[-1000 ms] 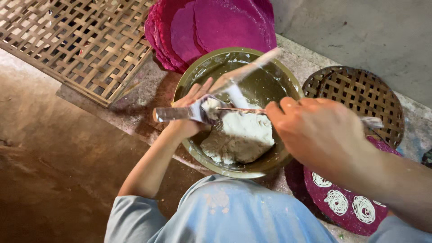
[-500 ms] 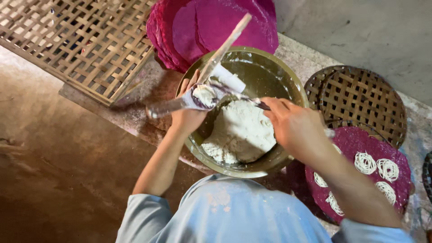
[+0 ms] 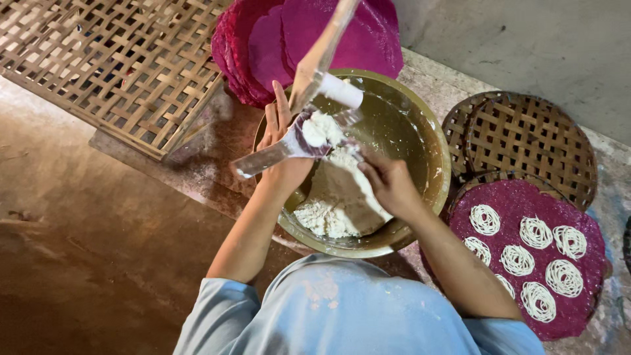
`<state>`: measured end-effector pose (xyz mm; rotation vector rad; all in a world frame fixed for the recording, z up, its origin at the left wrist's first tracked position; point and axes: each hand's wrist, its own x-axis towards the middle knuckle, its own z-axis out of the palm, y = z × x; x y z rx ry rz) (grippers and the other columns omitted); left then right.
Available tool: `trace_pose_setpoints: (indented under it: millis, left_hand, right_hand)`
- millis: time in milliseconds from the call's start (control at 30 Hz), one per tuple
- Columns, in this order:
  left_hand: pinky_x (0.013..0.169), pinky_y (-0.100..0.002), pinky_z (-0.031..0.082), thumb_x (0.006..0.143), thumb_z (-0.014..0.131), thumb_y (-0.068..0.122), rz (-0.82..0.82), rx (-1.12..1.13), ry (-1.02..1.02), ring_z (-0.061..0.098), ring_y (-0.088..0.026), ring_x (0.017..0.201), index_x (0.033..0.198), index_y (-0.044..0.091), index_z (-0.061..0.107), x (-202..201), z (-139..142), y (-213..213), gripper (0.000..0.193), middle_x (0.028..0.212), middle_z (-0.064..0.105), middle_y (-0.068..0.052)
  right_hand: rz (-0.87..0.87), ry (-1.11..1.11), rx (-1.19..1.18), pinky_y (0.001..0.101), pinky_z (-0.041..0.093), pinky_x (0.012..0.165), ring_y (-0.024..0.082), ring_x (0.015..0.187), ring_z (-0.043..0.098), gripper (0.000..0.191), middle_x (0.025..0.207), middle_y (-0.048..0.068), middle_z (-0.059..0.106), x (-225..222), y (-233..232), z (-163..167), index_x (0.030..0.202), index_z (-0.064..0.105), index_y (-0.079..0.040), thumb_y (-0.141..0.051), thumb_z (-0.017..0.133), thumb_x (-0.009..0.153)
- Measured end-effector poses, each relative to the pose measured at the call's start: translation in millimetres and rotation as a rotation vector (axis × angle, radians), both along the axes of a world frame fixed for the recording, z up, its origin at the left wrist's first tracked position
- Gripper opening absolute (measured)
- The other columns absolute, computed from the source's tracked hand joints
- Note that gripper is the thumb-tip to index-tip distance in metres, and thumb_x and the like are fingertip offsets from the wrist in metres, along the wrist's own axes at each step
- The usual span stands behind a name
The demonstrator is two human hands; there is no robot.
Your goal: The person scoops white dough from a large basin into a handheld wooden noodle press, then squeezes the press over round pink trays to extrude noodle strands into circular nests, refilling the press from the basin and stacking filled trays.
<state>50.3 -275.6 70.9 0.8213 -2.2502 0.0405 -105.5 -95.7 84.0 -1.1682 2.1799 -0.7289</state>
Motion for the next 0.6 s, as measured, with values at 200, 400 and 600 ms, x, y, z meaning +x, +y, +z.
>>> trace_pose_setpoints:
  millis: [200, 400, 600]
  left_hand:
    - [0.091, -0.039, 0.057, 0.081, 0.071, 0.014, -0.358, 0.651, 0.372, 0.068, -0.029, 0.108, 0.132, -0.002, 0.064, 6.0, -24.9, -20.5, 0.054, 0.129, 0.063, -0.023]
    - [0.08, -0.032, 0.055, 0.078, 0.07, -0.002, -0.852, 1.364, 0.409, 0.066, -0.016, 0.091, 0.108, -0.003, 0.07, 48.5, -43.0, -41.5, 0.031, 0.099, 0.071, -0.007]
    - [0.065, -0.03, 0.051, 0.075, 0.072, 0.004, -0.949, 1.662, 0.717, 0.061, -0.016, 0.076, 0.114, -0.001, 0.066, 59.0, -23.0, -14.8, 0.04, 0.091, 0.067, -0.007]
  right_hand:
    - [0.436, 0.068, -0.509, 0.0361, 0.06, 0.081, 0.017, 0.096, 0.075, 0.044, 0.118, 0.019, 0.075, -3.3, 16.6, 18.1, 0.143, 0.061, -0.009, -0.009, 0.062, 0.099]
    - [0.157, 0.482, -0.148, 0.0365, 0.058, 0.056, 0.015, 0.055, 0.066, 0.038, 0.091, 0.007, 0.078, -83.3, 2.4, 103.4, 0.138, 0.066, -0.032, -0.023, 0.067, 0.102]
    - [0.417, 0.596, -0.38, 0.0353, 0.048, 0.053, 0.014, 0.051, 0.051, 0.044, 0.083, 0.01, 0.072, -84.9, -6.2, 113.6, 0.144, 0.065, -0.029, -0.02, 0.068, 0.102]
